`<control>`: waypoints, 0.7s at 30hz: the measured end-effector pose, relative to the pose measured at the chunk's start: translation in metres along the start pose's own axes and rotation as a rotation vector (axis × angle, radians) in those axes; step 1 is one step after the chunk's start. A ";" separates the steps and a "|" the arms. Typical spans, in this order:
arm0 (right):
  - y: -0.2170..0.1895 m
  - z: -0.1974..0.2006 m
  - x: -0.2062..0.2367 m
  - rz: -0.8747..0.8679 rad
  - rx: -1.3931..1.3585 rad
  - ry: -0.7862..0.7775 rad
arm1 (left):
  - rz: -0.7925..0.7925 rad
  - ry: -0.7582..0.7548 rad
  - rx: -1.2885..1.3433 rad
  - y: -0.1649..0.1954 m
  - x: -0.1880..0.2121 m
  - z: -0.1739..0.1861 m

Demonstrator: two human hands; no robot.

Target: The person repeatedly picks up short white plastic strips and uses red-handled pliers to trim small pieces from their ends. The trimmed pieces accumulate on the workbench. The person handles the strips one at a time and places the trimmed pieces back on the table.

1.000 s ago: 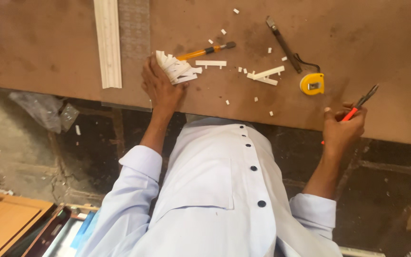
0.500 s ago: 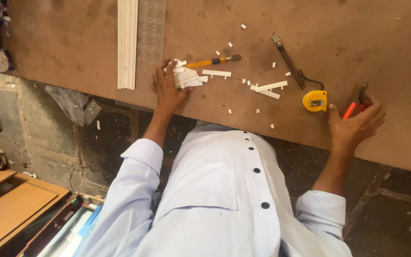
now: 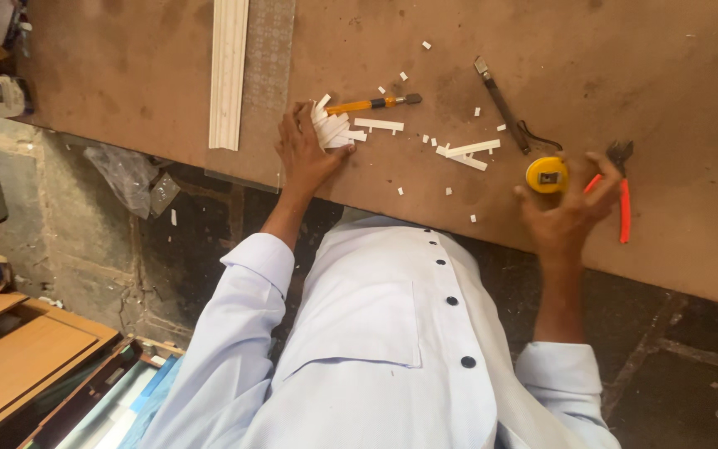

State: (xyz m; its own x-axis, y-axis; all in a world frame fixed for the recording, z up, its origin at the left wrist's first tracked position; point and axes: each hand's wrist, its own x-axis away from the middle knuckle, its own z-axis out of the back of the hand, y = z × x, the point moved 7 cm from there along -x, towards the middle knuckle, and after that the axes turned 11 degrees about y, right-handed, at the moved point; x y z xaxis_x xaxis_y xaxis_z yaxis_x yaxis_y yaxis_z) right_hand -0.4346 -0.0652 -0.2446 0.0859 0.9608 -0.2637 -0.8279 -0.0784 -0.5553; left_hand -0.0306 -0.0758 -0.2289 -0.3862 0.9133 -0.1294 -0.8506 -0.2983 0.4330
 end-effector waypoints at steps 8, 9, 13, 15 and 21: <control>-0.003 0.001 -0.008 -0.005 0.215 0.029 | 0.074 0.017 0.038 -0.004 0.000 -0.001; 0.002 0.003 -0.011 -0.025 0.215 0.033 | 0.063 0.013 0.064 -0.004 -0.002 0.000; 0.022 0.012 -0.026 -0.102 0.243 0.074 | 0.024 0.013 0.120 -0.007 -0.005 -0.003; 0.028 0.017 -0.033 -0.092 0.303 0.086 | 0.015 0.007 0.142 -0.010 -0.005 -0.003; 0.029 0.034 -0.032 -0.052 0.290 0.160 | -0.110 -0.008 0.214 -0.015 -0.007 0.001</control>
State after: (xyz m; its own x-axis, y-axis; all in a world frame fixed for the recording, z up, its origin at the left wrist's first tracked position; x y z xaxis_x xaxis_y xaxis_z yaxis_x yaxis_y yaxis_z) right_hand -0.4796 -0.0888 -0.2255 0.1988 0.9058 -0.3743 -0.9414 0.0703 -0.3300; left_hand -0.0149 -0.0775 -0.2339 -0.2920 0.9395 -0.1792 -0.7920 -0.1325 0.5959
